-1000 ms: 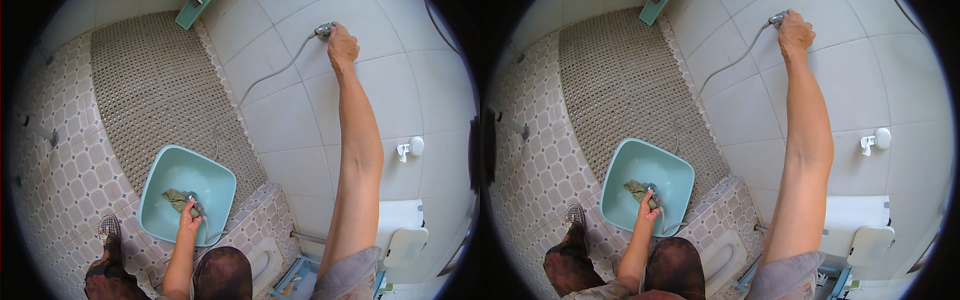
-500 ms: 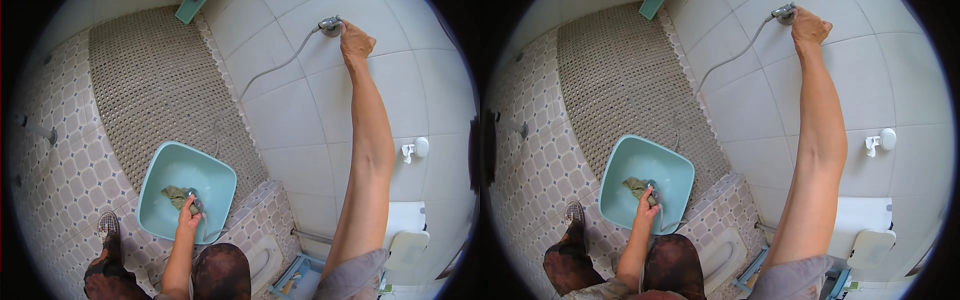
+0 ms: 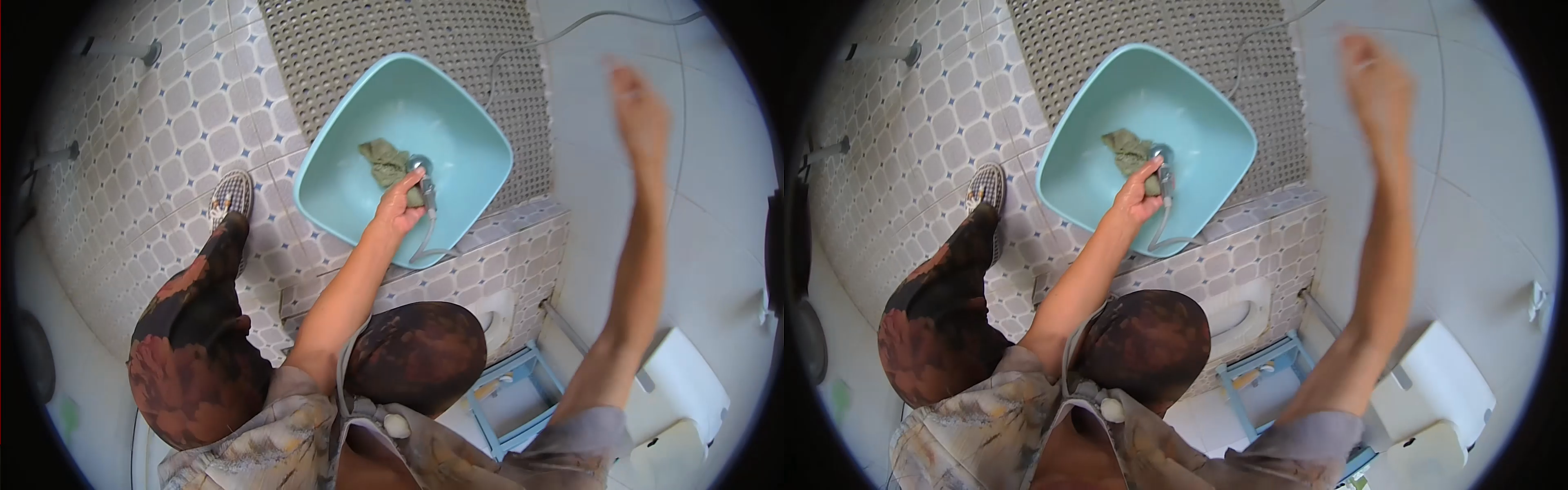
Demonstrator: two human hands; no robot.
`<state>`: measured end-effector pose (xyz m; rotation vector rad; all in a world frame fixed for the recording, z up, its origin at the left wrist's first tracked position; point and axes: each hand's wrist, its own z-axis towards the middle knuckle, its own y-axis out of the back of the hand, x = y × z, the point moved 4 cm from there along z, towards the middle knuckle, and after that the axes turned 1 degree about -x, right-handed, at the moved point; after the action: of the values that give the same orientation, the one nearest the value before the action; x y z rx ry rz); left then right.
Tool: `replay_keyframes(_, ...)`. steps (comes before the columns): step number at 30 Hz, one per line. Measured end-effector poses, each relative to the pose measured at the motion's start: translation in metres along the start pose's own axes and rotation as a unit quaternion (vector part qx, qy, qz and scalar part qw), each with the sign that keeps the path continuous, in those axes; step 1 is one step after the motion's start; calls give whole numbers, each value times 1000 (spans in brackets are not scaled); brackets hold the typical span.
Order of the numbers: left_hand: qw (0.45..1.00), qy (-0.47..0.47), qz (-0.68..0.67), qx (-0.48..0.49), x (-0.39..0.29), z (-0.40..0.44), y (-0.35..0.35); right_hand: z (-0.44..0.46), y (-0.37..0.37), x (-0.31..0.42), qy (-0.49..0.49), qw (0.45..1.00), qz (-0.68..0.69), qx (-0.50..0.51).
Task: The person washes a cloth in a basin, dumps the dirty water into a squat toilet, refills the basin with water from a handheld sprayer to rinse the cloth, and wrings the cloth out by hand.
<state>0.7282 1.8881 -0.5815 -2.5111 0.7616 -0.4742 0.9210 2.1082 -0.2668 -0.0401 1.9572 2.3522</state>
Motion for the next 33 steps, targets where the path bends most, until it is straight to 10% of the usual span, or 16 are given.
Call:
replay_keyframes(4, 999, 6, 33, -3, -4, -9, 1, -168, -117, 61, -66, 877, 247, 406)
replay_keyframes(18, 950, -41, 306, -43, -17, -36, 10, -287, -185, 117, -426, 634, 576, 291)
replay_keyframes(27, 878, -180, 423, -130, -27, -24, 19, -291, -164, 114, -493, 605, 594, 195)
replay_keyframes(30, 777, -275, 525, -212, -34, -28, 22, -283, -136, 127, -455, 618, 627, 133)
replay_keyframes(33, 561, -429, 672, -224, -41, -48, 9, -278, -125, 127, -464, 618, 629, 85)
